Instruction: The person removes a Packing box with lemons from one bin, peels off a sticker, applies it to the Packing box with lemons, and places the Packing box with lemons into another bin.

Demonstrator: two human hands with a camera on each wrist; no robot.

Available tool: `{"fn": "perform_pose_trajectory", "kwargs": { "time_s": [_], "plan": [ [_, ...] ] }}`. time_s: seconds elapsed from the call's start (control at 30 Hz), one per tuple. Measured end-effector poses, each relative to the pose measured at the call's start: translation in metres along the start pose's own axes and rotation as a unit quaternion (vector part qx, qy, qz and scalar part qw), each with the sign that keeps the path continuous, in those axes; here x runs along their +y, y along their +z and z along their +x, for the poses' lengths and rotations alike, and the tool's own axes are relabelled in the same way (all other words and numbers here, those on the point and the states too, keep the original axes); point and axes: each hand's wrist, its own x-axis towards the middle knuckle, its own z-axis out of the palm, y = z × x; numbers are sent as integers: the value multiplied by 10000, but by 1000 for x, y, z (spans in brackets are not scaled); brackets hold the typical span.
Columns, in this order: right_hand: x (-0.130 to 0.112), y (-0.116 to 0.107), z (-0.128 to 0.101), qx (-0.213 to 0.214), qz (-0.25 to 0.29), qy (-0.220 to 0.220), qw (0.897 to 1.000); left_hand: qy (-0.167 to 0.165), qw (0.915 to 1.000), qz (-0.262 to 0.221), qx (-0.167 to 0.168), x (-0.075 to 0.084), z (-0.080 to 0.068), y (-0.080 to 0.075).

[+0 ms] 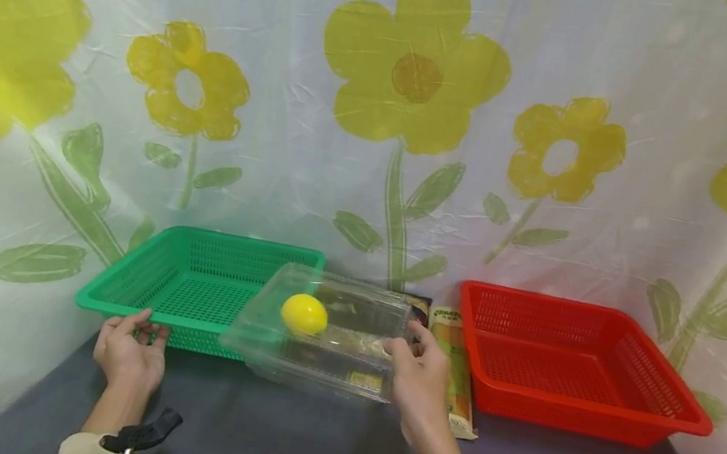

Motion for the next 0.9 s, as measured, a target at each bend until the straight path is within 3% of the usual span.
{"fn": "perform_pose_trajectory", "kwargs": {
  "time_s": [0.5,0.9],
  "plan": [
    [11,-38,-22,-51,-476,142,9988,-7,9999,122,76,2,1,2],
    [39,-49,-29,-57,-275,550,9981,23,9999,137,14,1,-1,2]
  ]
}}
